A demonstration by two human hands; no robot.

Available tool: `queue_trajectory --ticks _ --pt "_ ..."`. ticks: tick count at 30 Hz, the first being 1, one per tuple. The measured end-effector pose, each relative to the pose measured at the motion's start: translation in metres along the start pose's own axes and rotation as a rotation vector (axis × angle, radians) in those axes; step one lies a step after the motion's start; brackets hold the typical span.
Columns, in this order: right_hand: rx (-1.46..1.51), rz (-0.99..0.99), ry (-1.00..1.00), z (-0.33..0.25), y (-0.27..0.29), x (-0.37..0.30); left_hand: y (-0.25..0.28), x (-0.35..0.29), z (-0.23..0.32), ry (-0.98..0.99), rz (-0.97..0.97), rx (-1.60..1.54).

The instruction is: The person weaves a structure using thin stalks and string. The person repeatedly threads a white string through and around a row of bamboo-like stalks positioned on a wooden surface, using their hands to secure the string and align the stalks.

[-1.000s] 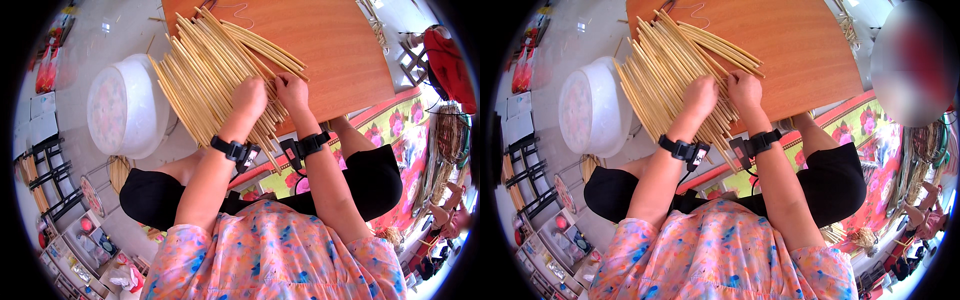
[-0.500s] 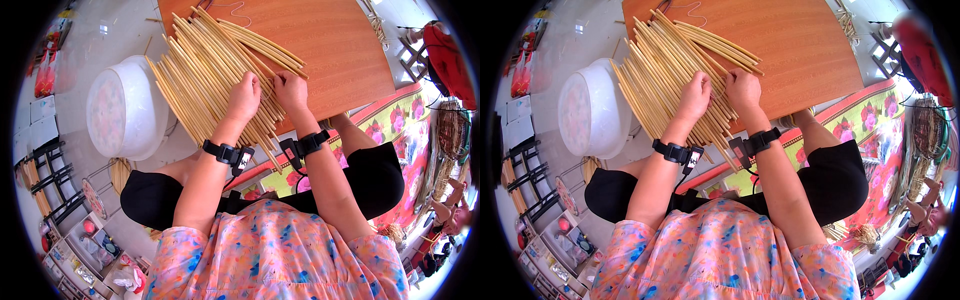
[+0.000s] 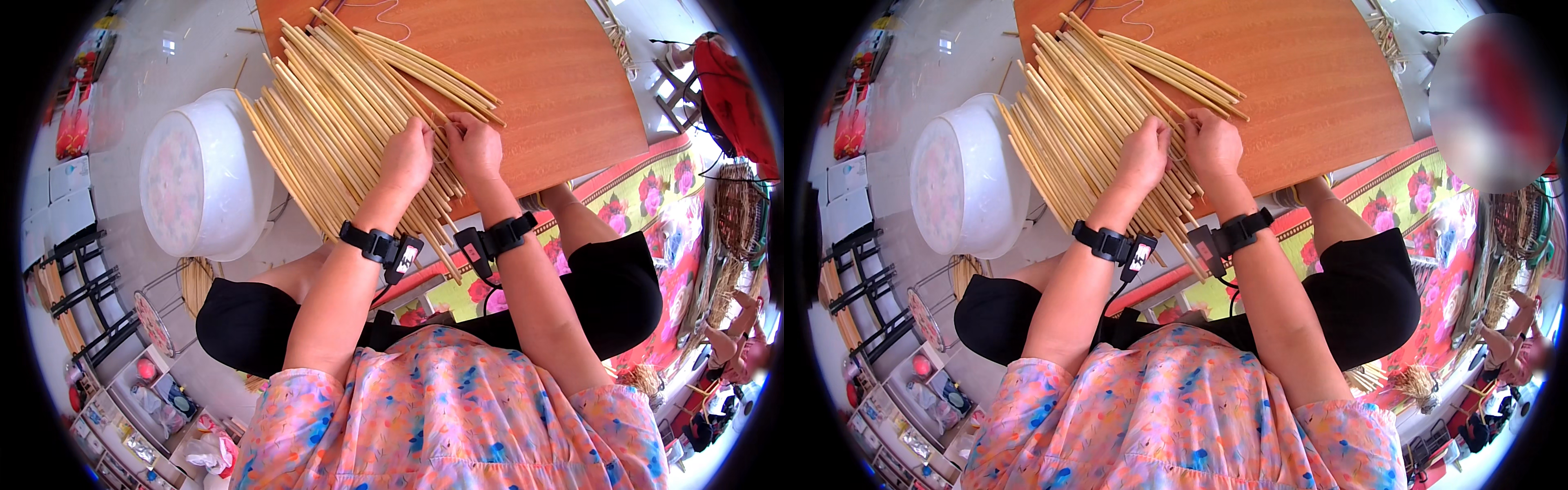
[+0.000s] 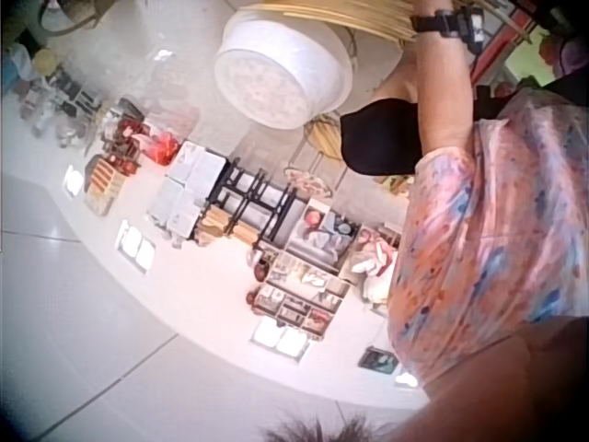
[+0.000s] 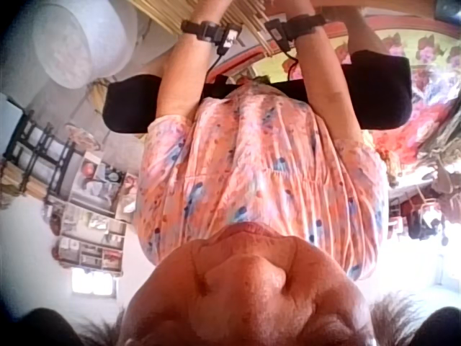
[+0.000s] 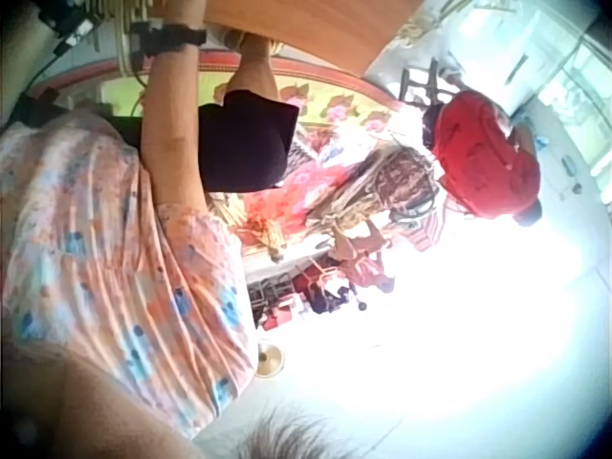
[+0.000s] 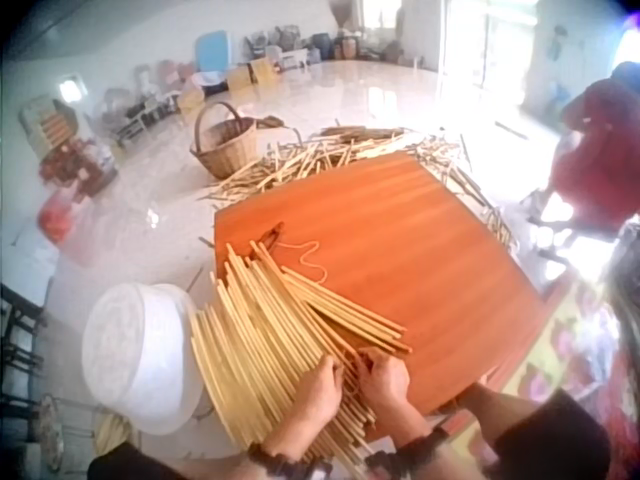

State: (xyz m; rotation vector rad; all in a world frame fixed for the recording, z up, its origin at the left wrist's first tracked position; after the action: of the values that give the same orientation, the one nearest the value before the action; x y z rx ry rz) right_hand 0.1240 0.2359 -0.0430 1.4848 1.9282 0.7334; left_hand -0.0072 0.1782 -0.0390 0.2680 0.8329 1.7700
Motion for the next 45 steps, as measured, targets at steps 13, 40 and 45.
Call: queue_trajectory --ticks 13,40,45 --pt "-0.004 -0.014 -0.043 -0.002 0.0 -0.002 0.005 -0.005 -0.002 -0.054 -0.012 -0.085" --pt "-0.012 0.003 -0.061 0.0 0.0 -0.002 0.011 -0.014 -0.001 -0.006 0.027 -0.173" --pt "-0.029 0.005 -0.056 0.0 0.0 -0.002 0.01 -0.014 -0.002 -0.004 0.03 -0.166"
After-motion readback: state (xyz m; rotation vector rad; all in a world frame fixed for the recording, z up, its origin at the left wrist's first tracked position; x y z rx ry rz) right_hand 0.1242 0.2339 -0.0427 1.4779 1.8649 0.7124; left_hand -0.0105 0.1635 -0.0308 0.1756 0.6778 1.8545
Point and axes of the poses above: each hand's wrist, its own x-axis towards the middle knuckle, its own y-axis out of the back of the hand, z = x × y, the point moved 8 cm from there along x, towards the middle knuckle, and after that the axes turned 5 degrees about y, right-handed, at the moved point
